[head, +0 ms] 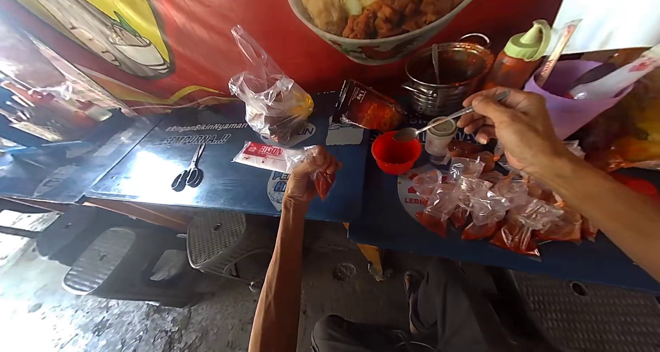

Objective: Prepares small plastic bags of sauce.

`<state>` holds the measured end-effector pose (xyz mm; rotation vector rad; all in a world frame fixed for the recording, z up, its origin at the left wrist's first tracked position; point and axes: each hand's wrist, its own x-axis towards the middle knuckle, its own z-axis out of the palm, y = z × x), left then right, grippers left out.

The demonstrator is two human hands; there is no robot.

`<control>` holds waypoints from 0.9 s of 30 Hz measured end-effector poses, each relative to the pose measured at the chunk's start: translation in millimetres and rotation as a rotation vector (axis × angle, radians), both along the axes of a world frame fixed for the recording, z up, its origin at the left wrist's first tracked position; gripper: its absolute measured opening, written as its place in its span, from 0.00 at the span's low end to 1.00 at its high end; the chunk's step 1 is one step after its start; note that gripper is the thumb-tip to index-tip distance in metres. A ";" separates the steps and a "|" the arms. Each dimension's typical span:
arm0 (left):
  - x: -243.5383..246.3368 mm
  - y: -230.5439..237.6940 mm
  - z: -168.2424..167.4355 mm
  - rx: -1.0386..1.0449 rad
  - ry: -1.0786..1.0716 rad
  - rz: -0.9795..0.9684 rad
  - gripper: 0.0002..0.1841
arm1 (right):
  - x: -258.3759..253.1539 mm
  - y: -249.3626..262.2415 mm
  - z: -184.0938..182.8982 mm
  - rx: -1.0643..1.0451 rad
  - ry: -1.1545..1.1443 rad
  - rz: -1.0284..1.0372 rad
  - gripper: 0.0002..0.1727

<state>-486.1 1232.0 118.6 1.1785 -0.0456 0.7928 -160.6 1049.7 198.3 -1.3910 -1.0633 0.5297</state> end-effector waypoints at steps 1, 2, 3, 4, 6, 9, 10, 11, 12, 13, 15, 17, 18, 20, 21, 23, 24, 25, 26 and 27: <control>0.0 -1.3 1.0 0.015 0.016 0.015 0.06 | -0.7 3.1 0.2 0.001 0.003 0.002 0.11; -0.3 -2.3 2.1 0.023 0.035 0.024 0.06 | -1.4 5.6 -0.8 -0.001 -0.005 0.003 0.10; -0.7 -3.7 3.7 0.027 0.060 0.036 0.06 | -2.5 6.7 -2.8 -0.003 -0.025 0.004 0.11; -0.8 -5.4 5.9 0.035 0.095 0.062 0.06 | -3.8 6.3 -4.9 -0.001 -0.051 0.000 0.11; 1.1 -9.2 11.7 0.080 0.198 0.159 0.05 | -3.1 6.3 -7.4 0.013 -0.089 -0.032 0.12; 9.3 -19.2 22.5 0.113 0.375 0.403 0.06 | 6.8 12.7 -3.6 0.021 -0.050 -0.088 0.11; 12.2 -20.7 24.0 0.108 0.408 0.464 0.07 | 9.8 13.8 -0.9 0.017 -0.020 -0.091 0.11; 14.7 -20.8 24.4 0.103 0.422 0.509 0.07 | 12.7 14.6 2.3 0.020 0.012 -0.095 0.10; 17.2 -20.4 24.3 0.095 0.424 0.543 0.06 | 15.7 15.3 6.1 0.025 0.040 -0.100 0.10; 19.7 -19.8 24.8 0.089 0.422 0.569 0.06 | 19.1 16.1 10.8 0.032 0.059 -0.106 0.11; 25.1 -19.8 27.0 0.096 0.440 0.624 0.05 | 26.3 18.9 23.8 0.050 0.044 -0.125 0.13; 30.2 -18.2 28.2 0.144 0.475 0.675 0.03 | 35.4 26.9 41.1 0.061 -0.035 -0.161 0.14; 32.8 -17.1 28.9 0.170 0.489 0.695 0.03 | 41.0 33.0 51.5 0.051 -0.101 -0.181 0.16; 38.6 -14.3 31.4 0.231 0.519 0.724 0.04 | 54.1 51.1 71.4 0.003 -0.255 -0.220 0.17; 42.2 -11.0 31.8 0.260 0.525 0.729 0.04 | 60.6 62.7 80.8 -0.041 -0.320 -0.237 0.18; 49.8 -1.1 30.9 0.299 0.520 0.726 0.05 | 72.7 91.1 95.4 -0.148 -0.406 -0.247 0.18; 53.3 4.8 29.6 0.302 0.509 0.719 0.05 | 78.2 107.2 98.3 -0.206 -0.422 -0.241 0.16; 56.9 10.5 28.1 0.306 0.505 0.714 0.06 | 84.1 123.5 99.0 -0.262 -0.424 -0.235 0.15; 60.3 16.1 26.7 0.308 0.504 0.705 0.06 | 89.9 138.9 98.2 -0.318 -0.421 -0.231 0.14; 63.5 21.3 26.0 0.306 0.502 0.695 0.07 | 95.6 152.8 95.7 -0.366 -0.425 -0.235 0.14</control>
